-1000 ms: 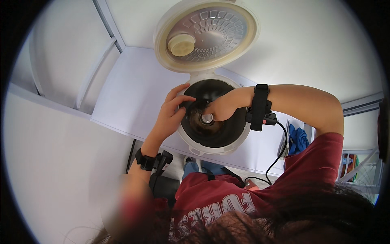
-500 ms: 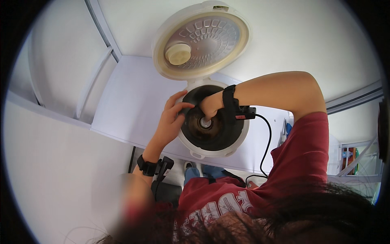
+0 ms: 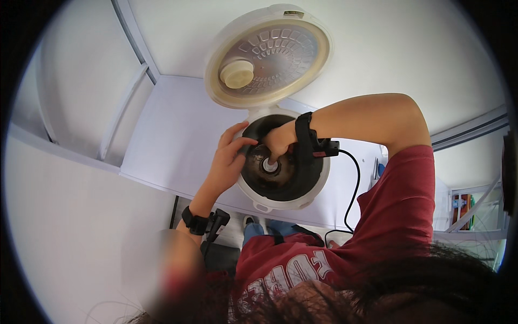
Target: The person disassembles a rice cooker by removing screws from the base and separating the lid from the main body. They use a screwdriver to remove screws and place them on the shelf.
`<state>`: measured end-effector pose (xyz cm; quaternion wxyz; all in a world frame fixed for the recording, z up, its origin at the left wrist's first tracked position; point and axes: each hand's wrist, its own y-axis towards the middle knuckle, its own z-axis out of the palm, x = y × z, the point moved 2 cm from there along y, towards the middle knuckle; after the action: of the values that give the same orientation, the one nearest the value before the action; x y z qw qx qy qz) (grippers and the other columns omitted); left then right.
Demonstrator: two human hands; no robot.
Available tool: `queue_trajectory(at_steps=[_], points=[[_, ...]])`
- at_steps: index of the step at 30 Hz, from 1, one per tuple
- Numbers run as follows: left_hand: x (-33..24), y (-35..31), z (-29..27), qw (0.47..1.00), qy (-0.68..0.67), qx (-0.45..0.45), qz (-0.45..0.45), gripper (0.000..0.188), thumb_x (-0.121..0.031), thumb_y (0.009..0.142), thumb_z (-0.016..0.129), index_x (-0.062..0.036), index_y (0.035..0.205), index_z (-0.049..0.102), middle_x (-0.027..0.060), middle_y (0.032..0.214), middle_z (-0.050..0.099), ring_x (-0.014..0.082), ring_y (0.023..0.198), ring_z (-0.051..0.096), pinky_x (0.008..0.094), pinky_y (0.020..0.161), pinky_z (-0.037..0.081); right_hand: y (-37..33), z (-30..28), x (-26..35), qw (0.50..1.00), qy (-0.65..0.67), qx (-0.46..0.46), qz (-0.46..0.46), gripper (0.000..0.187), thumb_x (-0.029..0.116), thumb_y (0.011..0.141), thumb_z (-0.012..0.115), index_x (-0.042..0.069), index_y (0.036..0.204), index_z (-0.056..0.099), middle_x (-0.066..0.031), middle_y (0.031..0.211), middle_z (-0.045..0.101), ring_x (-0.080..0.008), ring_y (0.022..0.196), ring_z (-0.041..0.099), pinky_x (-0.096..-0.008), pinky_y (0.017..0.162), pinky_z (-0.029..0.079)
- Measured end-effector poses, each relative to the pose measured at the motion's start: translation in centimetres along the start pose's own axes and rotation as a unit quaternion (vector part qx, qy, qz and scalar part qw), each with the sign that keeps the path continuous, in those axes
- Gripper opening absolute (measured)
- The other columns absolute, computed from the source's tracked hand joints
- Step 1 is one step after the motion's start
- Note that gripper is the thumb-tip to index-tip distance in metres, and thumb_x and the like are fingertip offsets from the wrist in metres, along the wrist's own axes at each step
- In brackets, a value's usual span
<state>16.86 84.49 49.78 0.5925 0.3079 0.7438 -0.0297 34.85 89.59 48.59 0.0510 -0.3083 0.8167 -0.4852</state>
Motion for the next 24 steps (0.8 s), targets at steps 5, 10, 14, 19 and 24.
queue_trajectory(at_steps=[5, 10, 14, 19, 24], points=[[0.1, -0.1, 0.0, 1.0, -0.022, -0.005, -0.004, 0.042, 0.007, 0.069, 0.043, -0.0045, 0.102, 0.066, 0.0121, 0.14, 0.043, 0.032, 0.131, 0.036, 0.0379, 0.106, 0.032, -0.7, -0.6, -0.5, 0.996, 0.079, -0.014, 0.032, 0.054, 0.048, 0.086, 0.058, -0.003, 0.101, 0.067, -0.018, 0.088, 0.068, -0.0295, 0.079, 0.062, -0.0392, 0.072, 0.049], [0.1, -0.1, 0.0, 1.0, -0.01, -0.001, -0.013, 0.042, 0.007, 0.068, 0.042, -0.0037, 0.102, 0.065, 0.0125, 0.14, 0.043, 0.0314, 0.132, 0.036, 0.0383, 0.107, 0.032, -1.4, -1.3, -0.6, 0.987, 0.144, 0.02, 0.068, 0.04, 0.03, 0.088, 0.057, 0.001, 0.116, 0.056, -0.015, 0.096, 0.064, -0.0245, 0.074, 0.065, -0.0355, 0.066, 0.054], [0.0, 0.0, -0.1, 1.0, 0.007, -0.001, -0.006, 0.043, 0.007, 0.068, 0.041, -0.0029, 0.102, 0.065, 0.0134, 0.141, 0.042, 0.0318, 0.132, 0.036, 0.0383, 0.109, 0.03, -1.3, -1.7, -1.1, 0.997, 0.033, -0.011, -0.064, 0.042, 0.037, 0.088, 0.057, -0.001, 0.102, 0.067, -0.0186, 0.095, 0.068, -0.0302, 0.085, 0.063, -0.0423, 0.078, 0.049], [-0.3, 0.0, -0.3, 1.0, -0.005, 0.008, -0.012, 0.044, 0.007, 0.068, 0.04, -0.0018, 0.102, 0.065, 0.0141, 0.141, 0.041, 0.032, 0.133, 0.036, 0.0383, 0.11, 0.03, -1.7, -1.6, -1.6, 0.994, 0.005, -0.038, -0.101, 0.038, 0.034, 0.087, 0.057, 0.0, 0.1, 0.068, -0.017, 0.093, 0.067, -0.0288, 0.082, 0.062, -0.0414, 0.076, 0.048], [-0.6, 0.1, -0.3, 1.0, 0.001, 0.02, -0.013, 0.044, 0.008, 0.069, 0.039, -0.001, 0.103, 0.065, 0.0143, 0.143, 0.039, 0.0312, 0.133, 0.038, 0.0373, 0.109, 0.032, -2.6, -1.6, -0.9, 0.99, 0.136, -0.032, 0.034, 0.034, 0.032, 0.086, 0.056, 0.002, 0.098, 0.068, -0.0143, 0.09, 0.067, -0.0267, 0.078, 0.061, -0.0399, 0.073, 0.048]])
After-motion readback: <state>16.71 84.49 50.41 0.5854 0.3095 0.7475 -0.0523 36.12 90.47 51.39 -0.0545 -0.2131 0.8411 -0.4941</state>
